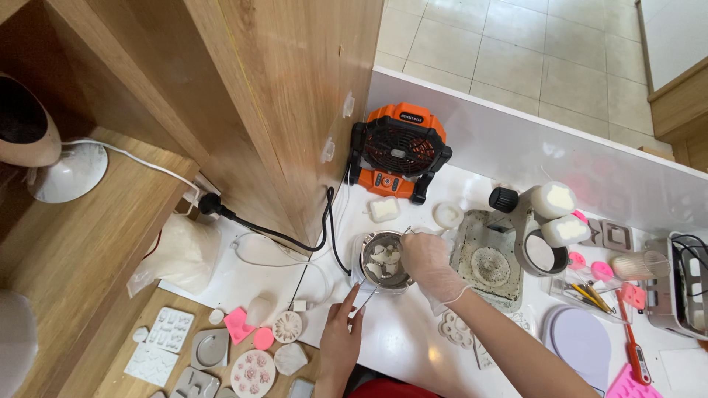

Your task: Stirring and melting wax in a small metal pot on an electric heating element.

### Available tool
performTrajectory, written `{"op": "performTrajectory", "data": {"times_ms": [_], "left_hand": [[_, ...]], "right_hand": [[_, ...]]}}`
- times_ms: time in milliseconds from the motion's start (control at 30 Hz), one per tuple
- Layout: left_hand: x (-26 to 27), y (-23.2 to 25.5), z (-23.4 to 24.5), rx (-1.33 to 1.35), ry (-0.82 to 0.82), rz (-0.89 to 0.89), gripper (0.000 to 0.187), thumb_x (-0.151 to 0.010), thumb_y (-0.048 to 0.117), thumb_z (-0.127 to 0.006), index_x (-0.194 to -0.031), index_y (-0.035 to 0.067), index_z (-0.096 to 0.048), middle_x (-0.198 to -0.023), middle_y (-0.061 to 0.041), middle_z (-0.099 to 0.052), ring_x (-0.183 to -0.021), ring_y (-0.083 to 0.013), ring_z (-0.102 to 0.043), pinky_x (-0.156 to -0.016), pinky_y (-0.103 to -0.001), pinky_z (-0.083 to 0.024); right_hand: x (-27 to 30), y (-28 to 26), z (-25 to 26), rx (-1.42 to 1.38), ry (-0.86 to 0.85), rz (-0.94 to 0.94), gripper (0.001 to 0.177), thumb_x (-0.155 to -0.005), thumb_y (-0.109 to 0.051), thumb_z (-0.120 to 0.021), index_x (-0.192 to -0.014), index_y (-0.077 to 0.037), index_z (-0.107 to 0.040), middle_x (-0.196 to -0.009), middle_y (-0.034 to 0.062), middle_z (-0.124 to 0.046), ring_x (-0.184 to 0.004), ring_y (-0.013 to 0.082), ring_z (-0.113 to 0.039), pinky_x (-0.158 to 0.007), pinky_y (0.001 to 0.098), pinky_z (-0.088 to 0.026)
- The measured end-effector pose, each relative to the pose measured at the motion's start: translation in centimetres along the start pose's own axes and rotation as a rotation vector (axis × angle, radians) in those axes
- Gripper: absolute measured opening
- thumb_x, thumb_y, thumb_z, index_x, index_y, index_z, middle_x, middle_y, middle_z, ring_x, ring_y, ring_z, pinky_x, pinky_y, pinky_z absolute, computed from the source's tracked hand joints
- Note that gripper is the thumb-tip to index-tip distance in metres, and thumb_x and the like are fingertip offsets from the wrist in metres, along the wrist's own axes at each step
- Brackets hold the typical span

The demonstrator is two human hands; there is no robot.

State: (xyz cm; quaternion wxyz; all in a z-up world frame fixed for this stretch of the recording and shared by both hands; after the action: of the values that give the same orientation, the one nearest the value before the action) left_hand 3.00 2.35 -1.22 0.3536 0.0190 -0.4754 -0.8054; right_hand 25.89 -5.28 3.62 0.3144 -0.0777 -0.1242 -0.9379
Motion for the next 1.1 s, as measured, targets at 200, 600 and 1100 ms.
{"op": "performTrajectory", "data": {"times_ms": [200,600,1100], "left_hand": [[-0.3,-0.3,-0.2,-0.051,-0.038,0.051,0.054,-0.098,0.03,-0.062,-0.149,0.042,-0.05,-0.102,0.002,-0.066,-0.075,-0.012,-0.068,-0.072,-0.032,-0.059],[-0.4,0.1,0.1,-0.049,-0.023,0.017,0.055,-0.096,0.026,-0.065,-0.149,0.037,-0.055,-0.075,-0.001,-0.06,-0.057,-0.0152,-0.056,-0.059,-0.034,-0.053],[-0.5,0.9,0.6,-0.056,-0.045,0.049,0.053,-0.097,0.028,-0.064,-0.149,0.038,-0.056,-0.075,0.0,-0.057,-0.058,-0.0136,-0.052,-0.059,-0.033,-0.05]], "right_hand": [[0.0,-0.9,1.9,0.017,-0.161,-0.013,0.039,-0.104,-0.035,-0.052,-0.096,-0.006,-0.076,-0.078,0.0075,-0.07,-0.055,0.0164,-0.062,-0.047,0.029,-0.05],[-1.0,-1.8,0.5,0.059,-0.077,-0.003,0.015,-0.088,-0.012,-0.064,-0.084,-0.005,-0.076,-0.069,0.0086,-0.071,-0.052,0.0159,-0.063,-0.043,0.0301,-0.051],[-1.4,-0.3,-0.8,0.012,-0.048,0.009,0.023,-0.091,-0.021,-0.06,-0.086,-0.005,-0.077,-0.078,0.0131,-0.073,-0.058,0.0228,-0.067,-0.049,0.0357,-0.053]]}}
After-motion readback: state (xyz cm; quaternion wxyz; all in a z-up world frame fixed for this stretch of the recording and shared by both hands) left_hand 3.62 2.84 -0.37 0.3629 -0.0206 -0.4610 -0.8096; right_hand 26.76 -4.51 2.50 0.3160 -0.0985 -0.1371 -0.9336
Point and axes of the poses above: each hand's wrist, its own x-axis away from the middle knuckle, its own z-axis out of the back of the hand, y = z × x, the point moved 4 cm from there along -x, towards the middle knuckle
